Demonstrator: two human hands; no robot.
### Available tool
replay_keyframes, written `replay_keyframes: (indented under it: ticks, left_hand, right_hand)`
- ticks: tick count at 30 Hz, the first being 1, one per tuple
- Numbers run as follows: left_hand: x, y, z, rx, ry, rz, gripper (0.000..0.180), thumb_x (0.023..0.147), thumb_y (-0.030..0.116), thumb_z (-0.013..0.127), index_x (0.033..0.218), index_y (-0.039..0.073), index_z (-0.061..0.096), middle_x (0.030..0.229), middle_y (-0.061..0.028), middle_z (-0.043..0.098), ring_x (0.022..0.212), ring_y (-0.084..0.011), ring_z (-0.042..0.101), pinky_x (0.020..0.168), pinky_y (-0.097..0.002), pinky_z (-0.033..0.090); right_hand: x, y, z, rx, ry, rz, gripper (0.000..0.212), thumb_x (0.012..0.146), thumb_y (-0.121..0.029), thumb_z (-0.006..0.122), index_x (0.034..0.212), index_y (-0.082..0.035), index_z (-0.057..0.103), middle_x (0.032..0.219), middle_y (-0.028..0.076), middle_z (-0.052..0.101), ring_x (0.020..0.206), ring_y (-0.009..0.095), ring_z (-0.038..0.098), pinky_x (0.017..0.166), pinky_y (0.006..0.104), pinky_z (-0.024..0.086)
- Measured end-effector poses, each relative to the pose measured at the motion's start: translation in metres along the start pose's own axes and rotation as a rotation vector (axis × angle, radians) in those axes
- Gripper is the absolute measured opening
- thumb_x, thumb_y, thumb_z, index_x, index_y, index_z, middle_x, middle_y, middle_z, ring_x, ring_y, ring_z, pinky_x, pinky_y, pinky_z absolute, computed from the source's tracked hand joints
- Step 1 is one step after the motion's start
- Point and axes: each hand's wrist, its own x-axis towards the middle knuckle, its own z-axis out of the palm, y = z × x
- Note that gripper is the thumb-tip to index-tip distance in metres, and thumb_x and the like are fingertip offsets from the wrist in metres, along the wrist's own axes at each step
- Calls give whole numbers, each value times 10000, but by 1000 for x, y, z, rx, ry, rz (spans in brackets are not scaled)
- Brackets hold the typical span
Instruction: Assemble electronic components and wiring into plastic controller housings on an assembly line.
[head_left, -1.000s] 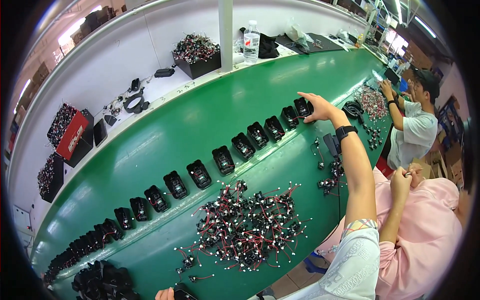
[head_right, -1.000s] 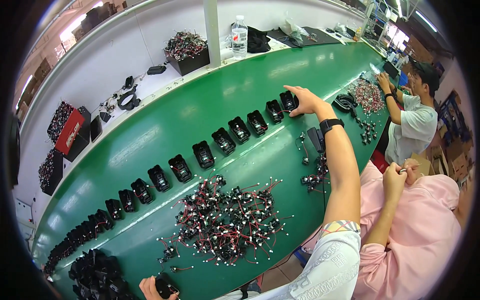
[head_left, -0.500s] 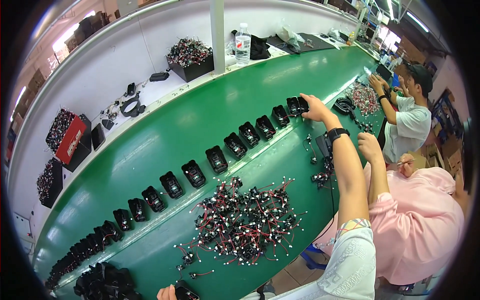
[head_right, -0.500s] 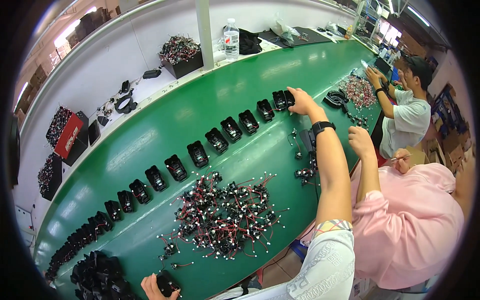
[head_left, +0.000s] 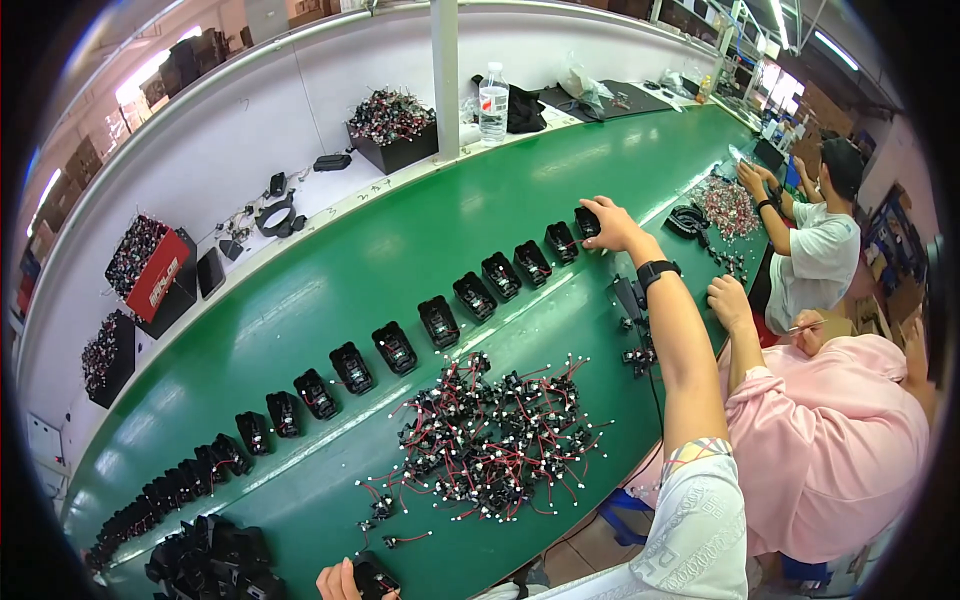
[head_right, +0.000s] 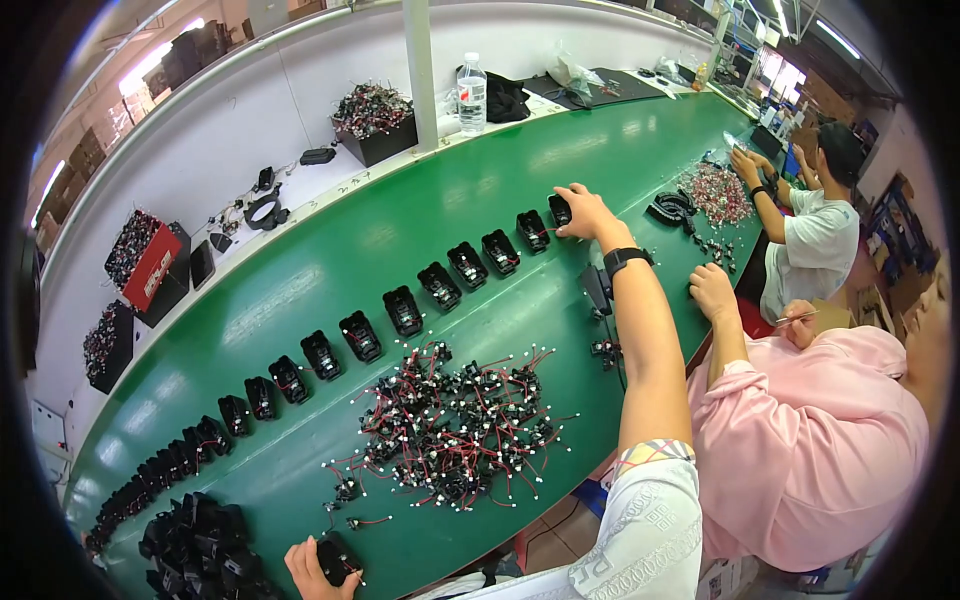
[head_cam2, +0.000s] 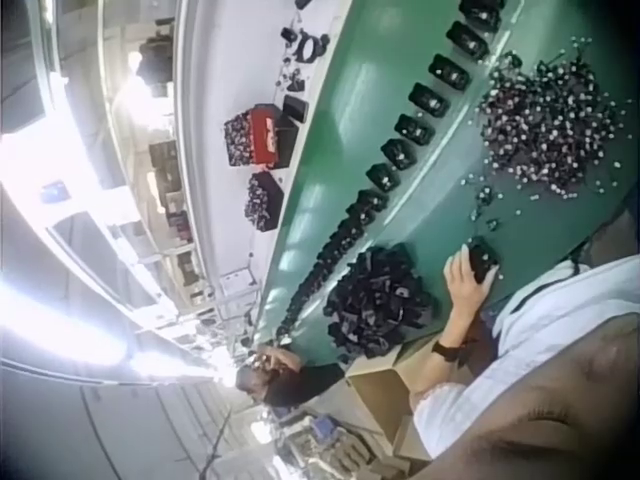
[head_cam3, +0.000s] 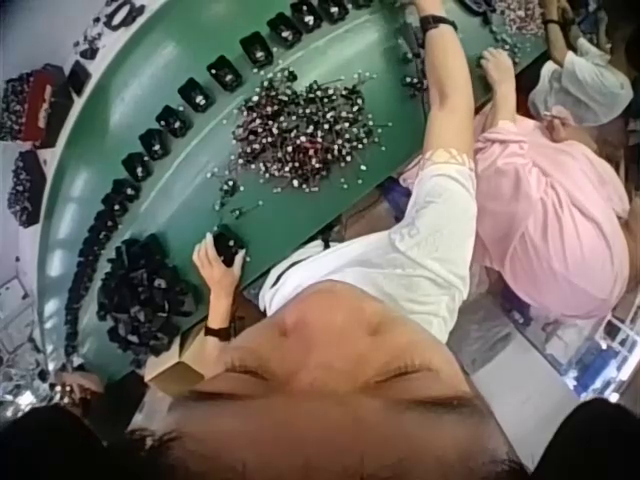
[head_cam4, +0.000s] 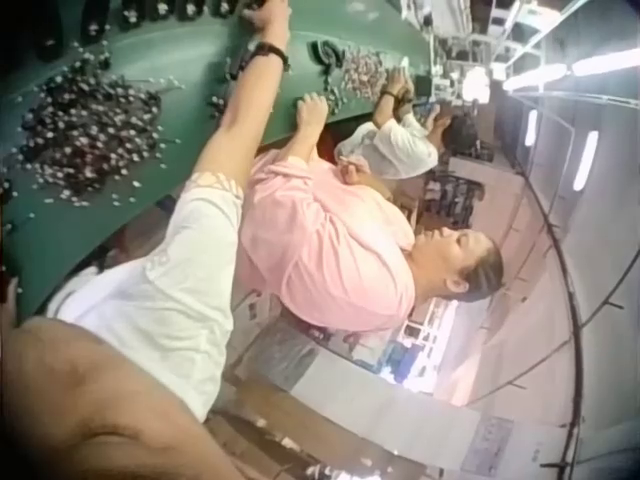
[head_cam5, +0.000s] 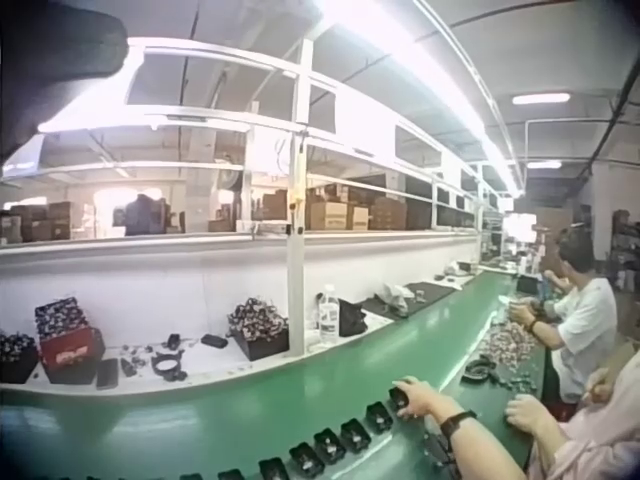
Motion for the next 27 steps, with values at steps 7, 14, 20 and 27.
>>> replay_keyframes:
  ticks: [7,14,20,27]
  left_hand:
    - [-2,0,1,8,16,-9,902,715,301,888,1431,-42,460,1282,-246,547,1152,-454,509,1006,-551,421]
    - [-1,1,2,3,18,-7,908,708,298,894,1432,-39,462,1280,-237,552,1156,-453,509,1014,-547,421]
    - [3,2,1,0,22,-2,900,711,290,892,1430,-41,463,1276,-239,551,1154,-454,511,1010,-545,422]
    - [-5,-1,3,-25,7,-23,825,797,308,822,1438,-49,444,1327,-254,525,1220,-468,481,1056,-547,390]
  right_hand:
    - [-8,-9,-5,71,-19,-182,992,613,-180,904,1500,-211,461,1560,200,386,1363,402,469,1117,468,445]
    - [-15,-19,-15,104,-49,-191,999,615,-133,896,1508,-216,455,1584,176,363,1374,402,459,1128,457,439]
    - [-15,-13,-12,82,-53,-221,1063,625,-135,897,1549,-233,380,1612,154,322,1400,398,427,1148,448,418]
    - [-14,-8,-11,-60,28,-107,1072,623,-93,816,1566,-193,318,1614,213,279,1400,445,397,1150,468,395]
